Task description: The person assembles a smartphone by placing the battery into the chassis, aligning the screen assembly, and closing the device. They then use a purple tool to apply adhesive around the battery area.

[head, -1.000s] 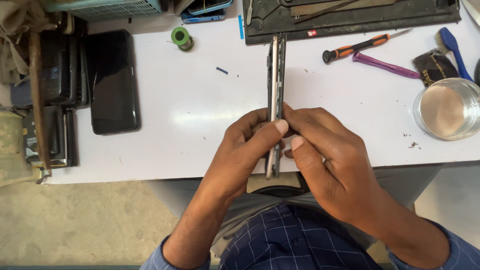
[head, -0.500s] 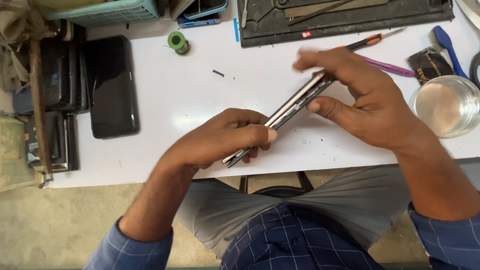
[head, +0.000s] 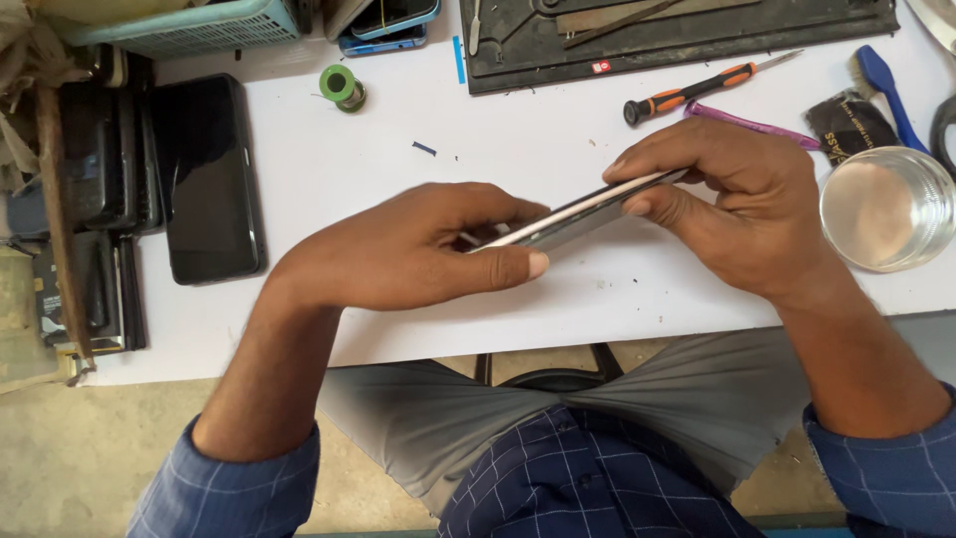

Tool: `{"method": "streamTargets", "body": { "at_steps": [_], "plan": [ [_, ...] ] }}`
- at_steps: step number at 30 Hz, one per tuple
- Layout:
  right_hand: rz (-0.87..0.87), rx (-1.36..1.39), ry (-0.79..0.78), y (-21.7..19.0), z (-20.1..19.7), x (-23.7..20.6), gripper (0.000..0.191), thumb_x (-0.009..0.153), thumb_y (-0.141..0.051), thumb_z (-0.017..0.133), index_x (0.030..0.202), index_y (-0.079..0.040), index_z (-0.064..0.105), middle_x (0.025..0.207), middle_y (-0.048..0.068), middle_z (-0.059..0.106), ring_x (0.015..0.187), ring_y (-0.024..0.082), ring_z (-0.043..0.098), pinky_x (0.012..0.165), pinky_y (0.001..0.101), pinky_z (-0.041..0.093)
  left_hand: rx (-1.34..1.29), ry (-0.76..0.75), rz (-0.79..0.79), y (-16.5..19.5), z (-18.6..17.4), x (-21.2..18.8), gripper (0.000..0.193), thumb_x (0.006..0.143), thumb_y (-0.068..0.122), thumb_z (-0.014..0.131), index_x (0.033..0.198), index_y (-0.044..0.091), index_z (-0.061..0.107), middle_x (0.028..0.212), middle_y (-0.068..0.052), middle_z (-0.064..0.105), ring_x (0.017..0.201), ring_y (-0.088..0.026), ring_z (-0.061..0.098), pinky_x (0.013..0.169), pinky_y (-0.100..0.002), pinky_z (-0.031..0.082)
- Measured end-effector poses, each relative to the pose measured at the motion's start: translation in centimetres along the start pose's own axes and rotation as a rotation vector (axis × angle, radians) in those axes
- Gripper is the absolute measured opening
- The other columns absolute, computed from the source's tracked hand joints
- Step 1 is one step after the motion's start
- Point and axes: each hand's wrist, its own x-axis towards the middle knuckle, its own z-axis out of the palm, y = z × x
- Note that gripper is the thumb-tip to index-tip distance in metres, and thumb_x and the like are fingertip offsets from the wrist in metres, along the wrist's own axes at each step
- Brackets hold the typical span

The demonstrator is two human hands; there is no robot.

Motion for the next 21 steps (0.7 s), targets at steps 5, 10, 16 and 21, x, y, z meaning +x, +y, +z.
{"method": "streamTargets", "body": {
  "at_steps": [5,10,16,21],
  "plan": [
    [0.013,-0.083,0.066,0.2,0.5,-0.4,0.022,0.099,-0.008,0.077,0.119,-0.001,0.070,0.106,0.009,0.074,0.095,0.011,0.071,0.083,0.0214,0.058,0.122,0.168,0.051,0.5,0.7,-1.2,0.048,0.093,0.036,0.067,0.132,0.007,0.068,0.104,-0.015,0.080,0.082,-0.025,0.078,0.071,-0.037,0.060],
    [-0.004,-0.098,0.075,0.7,0.4,-0.7,0.021,0.101,-0.008,0.076,0.120,-0.001,0.070,0.108,0.009,0.074,0.098,0.012,0.072,0.086,0.0223,0.060,0.161,0.398,0.206,0.5,2.8,-1.8,0.037,0.099,0.024,0.066,0.133,0.007,0.066,0.118,-0.012,0.076,0.094,-0.024,0.078,0.078,-0.035,0.063],
    [0.034,-0.056,0.086,1.2,0.5,-1.4,0.023,0.102,-0.006,0.075,0.123,-0.001,0.069,0.111,0.010,0.072,0.100,0.011,0.069,0.087,0.0218,0.058,0.148,0.504,0.207,-0.4,4.4,-1.6,0.032,0.098,0.022,0.068,0.129,0.011,0.068,0.116,-0.009,0.077,0.091,-0.020,0.078,0.070,-0.032,0.063],
    [0.031,-0.058,0.093,1.3,0.4,-1.6,0.022,0.102,-0.006,0.075,0.122,0.000,0.068,0.113,0.010,0.072,0.101,0.011,0.069,0.086,0.0213,0.056,0.108,0.579,0.222,-1.5,5.2,-1.6,0.030,0.099,0.024,0.070,0.126,0.010,0.070,0.111,-0.009,0.078,0.096,-0.020,0.079,0.078,-0.032,0.063]
  ]
}}
